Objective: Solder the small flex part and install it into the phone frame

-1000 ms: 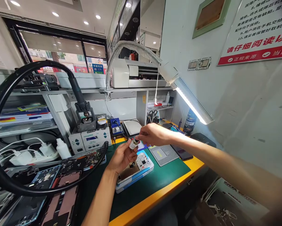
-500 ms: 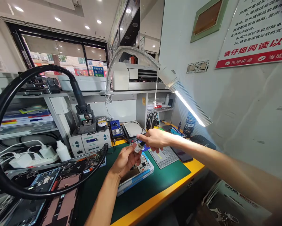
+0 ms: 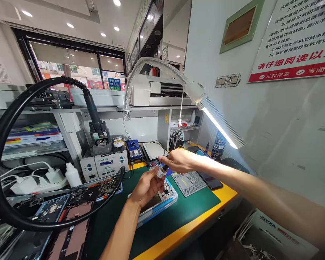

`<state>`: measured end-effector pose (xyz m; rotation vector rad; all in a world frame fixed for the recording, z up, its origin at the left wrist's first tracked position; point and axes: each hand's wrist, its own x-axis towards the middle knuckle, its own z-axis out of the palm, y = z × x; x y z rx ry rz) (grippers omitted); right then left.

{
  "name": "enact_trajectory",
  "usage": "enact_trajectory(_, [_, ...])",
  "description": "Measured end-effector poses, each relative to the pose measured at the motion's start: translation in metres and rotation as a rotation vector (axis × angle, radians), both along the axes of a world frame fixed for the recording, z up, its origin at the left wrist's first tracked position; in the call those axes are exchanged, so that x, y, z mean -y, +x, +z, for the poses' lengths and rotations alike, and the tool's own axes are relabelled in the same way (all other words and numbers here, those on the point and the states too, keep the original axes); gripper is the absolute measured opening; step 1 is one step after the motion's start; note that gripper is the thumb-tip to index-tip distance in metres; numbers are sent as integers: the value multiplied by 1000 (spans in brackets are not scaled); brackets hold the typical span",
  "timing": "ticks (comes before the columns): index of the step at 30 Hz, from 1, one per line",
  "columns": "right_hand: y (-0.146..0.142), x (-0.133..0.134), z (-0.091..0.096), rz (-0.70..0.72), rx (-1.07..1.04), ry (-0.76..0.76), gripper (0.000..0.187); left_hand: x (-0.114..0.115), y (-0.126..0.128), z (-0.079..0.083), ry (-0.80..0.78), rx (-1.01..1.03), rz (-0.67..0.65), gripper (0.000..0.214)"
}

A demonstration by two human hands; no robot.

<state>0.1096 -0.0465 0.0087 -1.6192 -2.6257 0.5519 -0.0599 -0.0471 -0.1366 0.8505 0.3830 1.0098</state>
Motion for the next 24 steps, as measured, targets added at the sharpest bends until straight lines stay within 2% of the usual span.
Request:
enact_trajectory(3, [3,3,6,59,-22,-57,42,0,1,0,-25,17,-10,25])
enact_trajectory(6, [1,5,5,99,3,-66,32,0,2,0,-60,50,-1,23])
enact_trajectory(9, [-4,4,-1,67,45,51,50,0,3,0,-88,89,11,21])
enact_trajectory(11, [-4,2,-2,44,48,124,56,0,4,0,-102,107,6,20])
enact_trajectory(15, [1,2,8,102,30,64,31,2,6,2,-115,127,-26,21])
enact_trajectory(17, [1,3,12,133,43,33,26,3,5,3,-119,135,-27,21])
enact_trajectory(22, [-7,9,9,104,96,180,42,5,3,6,-131,173,14,15])
enact_trajectory(24, [-7,10,10,101,99,186,41,6,2,7,-133,179,-1,15])
